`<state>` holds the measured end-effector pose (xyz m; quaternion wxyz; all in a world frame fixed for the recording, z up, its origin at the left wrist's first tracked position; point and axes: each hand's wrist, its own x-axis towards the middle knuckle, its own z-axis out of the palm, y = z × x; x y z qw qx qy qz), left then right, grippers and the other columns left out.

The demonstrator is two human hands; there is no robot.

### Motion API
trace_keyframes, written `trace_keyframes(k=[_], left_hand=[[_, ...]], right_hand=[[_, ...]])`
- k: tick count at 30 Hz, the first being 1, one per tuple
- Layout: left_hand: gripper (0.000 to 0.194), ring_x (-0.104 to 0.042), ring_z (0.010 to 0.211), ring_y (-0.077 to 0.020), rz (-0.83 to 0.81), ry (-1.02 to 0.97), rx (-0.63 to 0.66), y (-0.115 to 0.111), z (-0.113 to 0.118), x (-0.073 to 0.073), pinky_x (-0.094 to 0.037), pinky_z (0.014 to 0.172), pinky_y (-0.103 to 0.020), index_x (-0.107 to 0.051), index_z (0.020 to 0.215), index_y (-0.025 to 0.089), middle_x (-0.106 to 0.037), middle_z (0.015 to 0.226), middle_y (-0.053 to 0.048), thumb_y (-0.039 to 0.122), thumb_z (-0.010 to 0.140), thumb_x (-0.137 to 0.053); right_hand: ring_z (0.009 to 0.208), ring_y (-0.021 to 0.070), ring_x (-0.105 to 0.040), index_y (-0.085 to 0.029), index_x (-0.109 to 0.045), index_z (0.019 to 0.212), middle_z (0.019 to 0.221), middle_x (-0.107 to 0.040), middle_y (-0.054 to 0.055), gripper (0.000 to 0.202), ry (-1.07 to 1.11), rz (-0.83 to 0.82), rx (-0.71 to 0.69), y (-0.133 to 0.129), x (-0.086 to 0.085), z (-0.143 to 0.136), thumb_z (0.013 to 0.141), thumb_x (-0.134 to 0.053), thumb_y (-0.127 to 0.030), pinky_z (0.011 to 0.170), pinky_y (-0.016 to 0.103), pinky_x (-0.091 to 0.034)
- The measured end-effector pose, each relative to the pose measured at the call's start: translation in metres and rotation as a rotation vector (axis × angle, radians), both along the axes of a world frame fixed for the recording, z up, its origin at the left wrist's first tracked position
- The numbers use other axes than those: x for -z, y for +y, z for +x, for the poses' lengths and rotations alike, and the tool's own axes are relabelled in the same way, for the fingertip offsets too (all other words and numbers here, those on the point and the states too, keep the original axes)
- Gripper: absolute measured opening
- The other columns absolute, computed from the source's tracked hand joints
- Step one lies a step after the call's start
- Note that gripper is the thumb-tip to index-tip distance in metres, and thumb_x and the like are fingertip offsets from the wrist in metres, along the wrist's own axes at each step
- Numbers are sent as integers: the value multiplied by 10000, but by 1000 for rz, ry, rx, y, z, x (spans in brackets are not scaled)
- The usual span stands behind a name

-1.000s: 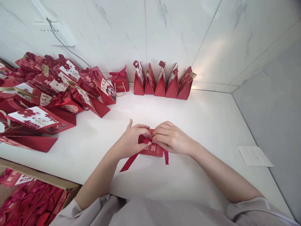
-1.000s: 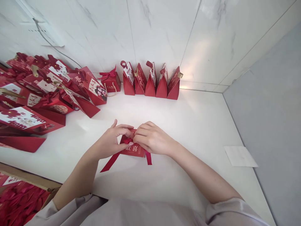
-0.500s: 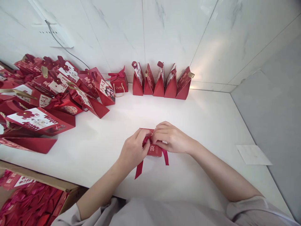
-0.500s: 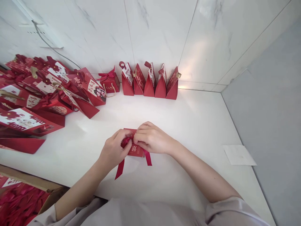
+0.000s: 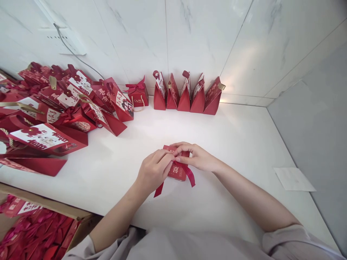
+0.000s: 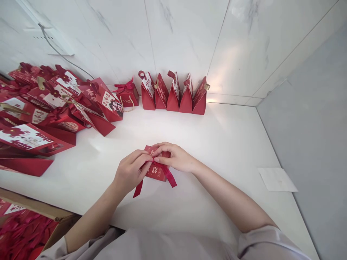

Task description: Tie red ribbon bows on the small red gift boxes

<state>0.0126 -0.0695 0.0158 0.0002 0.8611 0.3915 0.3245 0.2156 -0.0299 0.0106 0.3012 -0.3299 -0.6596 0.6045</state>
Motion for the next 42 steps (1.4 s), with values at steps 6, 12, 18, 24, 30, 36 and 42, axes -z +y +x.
trace_keyframes(k=[6,12,18,24,30,36,42], left_hand=[[156,-594,735,-137,57,-24,24,2,1,3,-494,634,-253,-526,897,200,-634,849,-28,53,851,-551],[157,-532,717,-148,4,-71,-176,10,4,4,-461,617,-274,-467,778,195,-554,776,-13,174,829,-615],[204,-499,739,-154,-349,-15,-182,26,3,-12,-436,678,-293,-501,682,192,-557,714,12,261,811,-644],[228,-543,846,-174,-625,-118,-166,29,-4,-17,-448,754,-320,-582,771,205,-602,823,4,408,790,-683],[221,-548,862,-171,-711,-245,-128,28,-7,-9,-432,778,-321,-626,804,207,-586,854,-9,425,839,-640],[188,-520,774,-138,-721,-348,-27,31,-4,-3,-419,741,-294,-578,785,190,-551,832,-4,341,897,-575],[151,-485,774,-139,-707,-279,75,31,-11,-7,-408,729,-290,-500,797,189,-519,834,-10,260,929,-495]], right_hand=[[1182,236,-589,-188,-748,817,1303,-607,82,123,82,-219,94,0,0,0,747,-786,-282,1042,400,-436],[1112,249,-630,-181,-728,757,1310,-616,72,104,118,-242,155,0,0,2,763,-757,-281,939,379,-499],[1147,266,-614,-168,-695,721,1328,-608,82,128,89,-290,186,6,-1,5,753,-748,-280,940,379,-487],[1099,248,-637,-162,-657,697,1335,-605,86,119,72,-288,173,6,-5,6,767,-706,-245,893,360,-497],[1043,218,-657,-165,-635,693,1328,-611,75,114,42,-254,171,5,-5,5,772,-674,-238,848,323,-512],[995,202,-674,-180,-564,654,1269,-646,55,120,-51,-158,181,2,-11,4,769,-594,-193,817,316,-529],[1176,228,-596,-207,-595,631,1232,-661,52,82,-330,62,314,1,-20,13,707,-591,-179,955,344,-484]])
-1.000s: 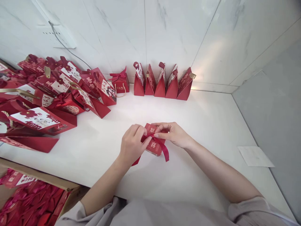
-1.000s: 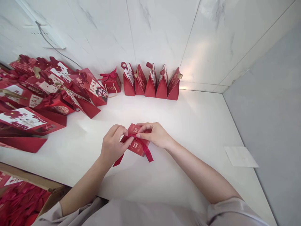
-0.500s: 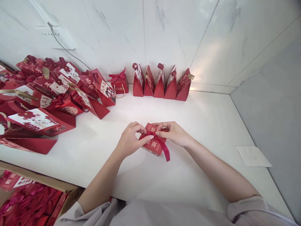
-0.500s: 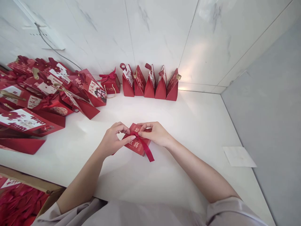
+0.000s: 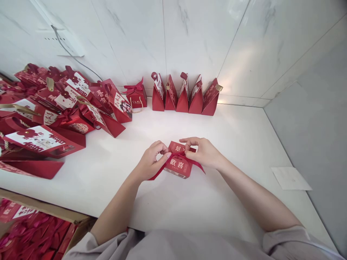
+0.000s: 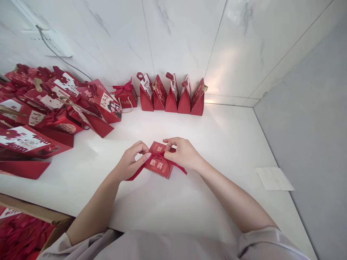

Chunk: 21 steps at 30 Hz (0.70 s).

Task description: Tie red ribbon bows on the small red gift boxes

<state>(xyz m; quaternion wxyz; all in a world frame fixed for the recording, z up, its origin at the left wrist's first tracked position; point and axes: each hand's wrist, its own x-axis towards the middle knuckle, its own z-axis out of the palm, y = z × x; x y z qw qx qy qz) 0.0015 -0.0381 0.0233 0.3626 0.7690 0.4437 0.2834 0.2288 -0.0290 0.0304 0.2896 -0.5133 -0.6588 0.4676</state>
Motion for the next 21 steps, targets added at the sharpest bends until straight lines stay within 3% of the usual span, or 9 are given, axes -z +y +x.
trace_keyframes(k=[4,7,9,12,14,16,18,21], left_hand=[[142,-480,758,-136,-28,86,28,2,-4,-4,-400,691,-281,-494,810,194,-516,851,-11,263,932,-473],[172,-503,772,-137,-107,106,1,4,-4,-7,-403,672,-271,-510,822,201,-542,865,-7,327,935,-476],[189,-517,789,-139,-167,57,-64,4,-5,-8,-420,679,-264,-518,885,215,-555,874,-2,389,939,-468],[242,-529,784,-144,-224,51,-122,5,-13,-9,-433,667,-261,-528,947,225,-579,873,-1,459,926,-470],[275,-525,712,-140,-286,138,-34,6,-21,-10,-417,609,-254,-569,875,212,-597,810,2,481,893,-515],[313,-503,625,-126,-342,208,64,9,-28,-12,-392,551,-245,-596,774,197,-597,723,9,485,879,-533],[332,-501,602,-122,-296,220,64,11,-30,-15,-387,536,-243,-622,749,194,-605,695,7,469,898,-510],[254,-570,719,-146,-12,129,-83,13,-24,-19,-445,625,-264,-672,860,206,-665,808,-20,394,921,-512]], right_hand=[[1051,235,-657,-213,-575,603,1205,-679,34,92,-182,65,50,3,-4,5,690,-602,-195,866,342,-509],[1042,240,-654,-217,-565,642,1195,-681,34,90,-273,151,36,5,-4,10,721,-606,-208,893,377,-486],[1115,247,-619,-231,-599,790,1245,-656,39,18,-275,194,-14,7,-5,17,781,-603,-246,919,397,-470],[1193,248,-569,-261,-577,1107,1326,-601,46,235,-240,243,-46,9,-11,29,882,-558,-325,899,398,-476],[1173,253,-579,-272,-578,1150,1302,-612,41,248,-231,267,-47,9,-15,35,921,-522,-349,844,383,-489],[1112,264,-610,-268,-620,1071,1228,-653,39,199,-235,266,-54,9,-17,38,933,-510,-360,774,370,-497],[1057,268,-633,-260,-645,998,1157,-683,42,170,-236,264,-82,9,-17,37,929,-521,-354,745,368,-500],[1062,256,-633,-251,-660,956,1126,-690,48,153,-194,315,-124,8,-14,30,931,-524,-316,834,390,-499]])
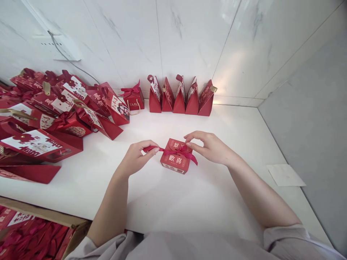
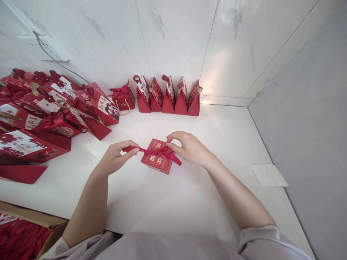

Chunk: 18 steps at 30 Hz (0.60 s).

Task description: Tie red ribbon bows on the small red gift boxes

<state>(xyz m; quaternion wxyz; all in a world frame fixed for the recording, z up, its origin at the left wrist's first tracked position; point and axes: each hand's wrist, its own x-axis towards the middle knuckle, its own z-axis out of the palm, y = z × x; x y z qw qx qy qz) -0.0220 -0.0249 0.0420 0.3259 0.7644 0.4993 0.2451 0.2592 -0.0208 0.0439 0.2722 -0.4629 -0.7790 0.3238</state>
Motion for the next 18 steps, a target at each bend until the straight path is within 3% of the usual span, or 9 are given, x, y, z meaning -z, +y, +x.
trace_keyframes(k=[3,5,7,9,12,16,18], left_hand=[[161,-592,834,-163,344,-63,-2,0,15,-1,-485,739,-295,-702,957,229,-665,905,-48,282,911,-558],[161,-584,881,-168,525,-56,111,-1,26,0,-493,778,-306,-714,982,267,-647,935,-48,220,889,-592],[206,-579,926,-174,623,-48,218,-1,34,1,-494,823,-320,-703,1018,297,-640,983,-43,186,864,-623],[257,-580,963,-183,599,-69,246,0,38,4,-494,860,-338,-658,1086,288,-637,1025,-48,194,847,-646],[271,-582,961,-192,409,-110,215,3,38,11,-491,875,-357,-605,1093,236,-632,1014,-61,258,831,-673],[139,-584,947,-196,227,-139,226,5,30,23,-482,890,-366,-662,949,223,-635,966,-66,307,838,-667],[155,-598,923,-196,165,-200,279,5,25,25,-476,908,-379,-673,970,235,-655,930,-60,305,832,-676]], right_hand=[[1166,255,-583,-251,-662,1034,1225,-650,67,164,74,79,-54,-1,5,-10,927,-550,-307,967,429,-459],[1256,262,-521,-260,-611,1188,1335,-586,81,292,119,127,-102,-2,9,-17,899,-608,-305,1034,456,-418],[1278,257,-499,-270,-589,1224,1373,-553,82,350,157,165,-165,-2,13,-22,877,-640,-277,1057,464,-402],[1223,239,-539,-265,-649,1074,1320,-581,68,195,193,186,-217,-2,15,-24,882,-628,-234,1035,441,-423],[1144,220,-580,-245,-644,872,1238,-613,56,69,239,178,-249,-1,13,-23,878,-615,-183,994,408,-454],[1148,232,-574,-262,-586,1045,1233,-620,64,244,202,149,-279,-2,12,-24,834,-649,-157,1003,433,-432],[1167,245,-565,-263,-565,1094,1229,-622,73,304,161,152,-277,-4,15,-27,821,-687,-203,1048,469,-378]])
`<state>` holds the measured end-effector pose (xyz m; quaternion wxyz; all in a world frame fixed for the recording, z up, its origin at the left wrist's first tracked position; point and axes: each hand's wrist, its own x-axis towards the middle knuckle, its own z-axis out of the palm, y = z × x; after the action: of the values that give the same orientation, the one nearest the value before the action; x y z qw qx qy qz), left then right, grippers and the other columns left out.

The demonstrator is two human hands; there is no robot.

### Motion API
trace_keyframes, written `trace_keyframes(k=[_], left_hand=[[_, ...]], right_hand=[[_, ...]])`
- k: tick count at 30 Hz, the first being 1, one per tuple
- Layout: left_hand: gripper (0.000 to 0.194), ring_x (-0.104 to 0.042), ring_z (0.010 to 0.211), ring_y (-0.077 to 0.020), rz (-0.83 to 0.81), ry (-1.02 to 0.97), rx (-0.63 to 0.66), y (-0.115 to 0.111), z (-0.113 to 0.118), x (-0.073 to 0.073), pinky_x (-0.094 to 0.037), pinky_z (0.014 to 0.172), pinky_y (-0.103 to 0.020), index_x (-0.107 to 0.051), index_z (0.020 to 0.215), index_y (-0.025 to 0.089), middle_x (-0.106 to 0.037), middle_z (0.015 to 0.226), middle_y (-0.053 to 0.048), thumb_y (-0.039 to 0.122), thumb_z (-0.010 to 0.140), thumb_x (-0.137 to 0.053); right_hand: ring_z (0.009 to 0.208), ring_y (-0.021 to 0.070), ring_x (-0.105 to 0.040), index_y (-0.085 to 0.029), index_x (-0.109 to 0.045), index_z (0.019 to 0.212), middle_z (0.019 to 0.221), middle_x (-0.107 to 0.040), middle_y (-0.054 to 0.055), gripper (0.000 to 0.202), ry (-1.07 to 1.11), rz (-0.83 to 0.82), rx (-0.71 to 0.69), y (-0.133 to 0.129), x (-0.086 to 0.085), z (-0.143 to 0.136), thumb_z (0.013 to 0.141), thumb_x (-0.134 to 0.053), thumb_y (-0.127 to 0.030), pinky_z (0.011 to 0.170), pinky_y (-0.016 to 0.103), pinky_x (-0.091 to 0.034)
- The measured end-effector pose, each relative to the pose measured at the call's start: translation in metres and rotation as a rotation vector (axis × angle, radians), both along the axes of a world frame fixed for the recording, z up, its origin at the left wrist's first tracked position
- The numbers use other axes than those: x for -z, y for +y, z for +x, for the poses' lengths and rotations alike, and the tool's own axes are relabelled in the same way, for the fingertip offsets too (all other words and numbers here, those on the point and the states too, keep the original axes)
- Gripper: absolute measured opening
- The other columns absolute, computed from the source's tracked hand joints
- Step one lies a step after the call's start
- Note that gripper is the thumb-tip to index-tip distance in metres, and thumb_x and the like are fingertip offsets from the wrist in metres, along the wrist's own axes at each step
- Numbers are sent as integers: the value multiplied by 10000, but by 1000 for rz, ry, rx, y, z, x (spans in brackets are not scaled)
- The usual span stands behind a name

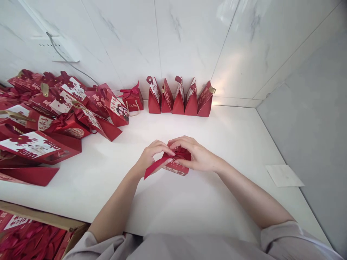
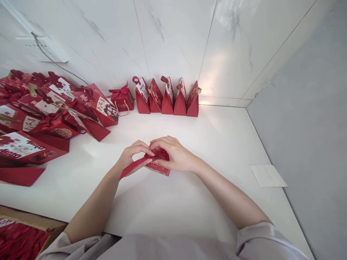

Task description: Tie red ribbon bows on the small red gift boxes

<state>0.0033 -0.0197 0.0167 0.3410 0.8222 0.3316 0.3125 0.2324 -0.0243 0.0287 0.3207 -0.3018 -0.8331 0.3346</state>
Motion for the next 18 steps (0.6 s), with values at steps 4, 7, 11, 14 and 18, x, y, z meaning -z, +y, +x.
trace_keyframes(k=[4,7,11,14,18], left_hand=[[278,-619,936,-196,-154,-104,92,-2,-6,-2,-462,952,-407,-593,1132,240,-666,969,-64,281,860,-636],[180,-587,959,-201,-159,-87,15,-4,-5,-3,-470,921,-397,-582,1058,219,-630,1019,-83,286,891,-570],[128,-550,895,-187,-82,-15,-83,-2,-2,0,-473,859,-355,-558,910,209,-575,936,-51,310,851,-608],[139,-540,901,-187,-67,5,-59,-1,0,-2,-463,882,-353,-560,827,205,-543,923,-44,330,841,-618],[122,-537,954,-199,-131,37,-5,-2,0,-8,-449,946,-383,-583,823,204,-532,959,-60,318,866,-593]], right_hand=[[1216,247,-543,-260,-565,1040,1227,-630,68,227,-31,49,70,-4,8,-7,844,-680,-262,1121,523,-249],[1210,234,-545,-264,-567,991,1215,-639,57,137,-48,99,75,-6,8,-9,869,-619,-227,1129,532,-232],[1247,250,-512,-268,-551,1087,1266,-602,78,310,-102,118,38,-9,6,-12,826,-694,-354,1153,569,-167],[1253,227,-511,-262,-578,1014,1278,-587,76,161,-115,179,72,-12,7,-15,885,-633,-340,1171,541,-146],[1217,211,-540,-251,-565,888,1252,-607,59,76,-73,233,92,-13,7,-15,892,-539,-180,1169,515,-172]])
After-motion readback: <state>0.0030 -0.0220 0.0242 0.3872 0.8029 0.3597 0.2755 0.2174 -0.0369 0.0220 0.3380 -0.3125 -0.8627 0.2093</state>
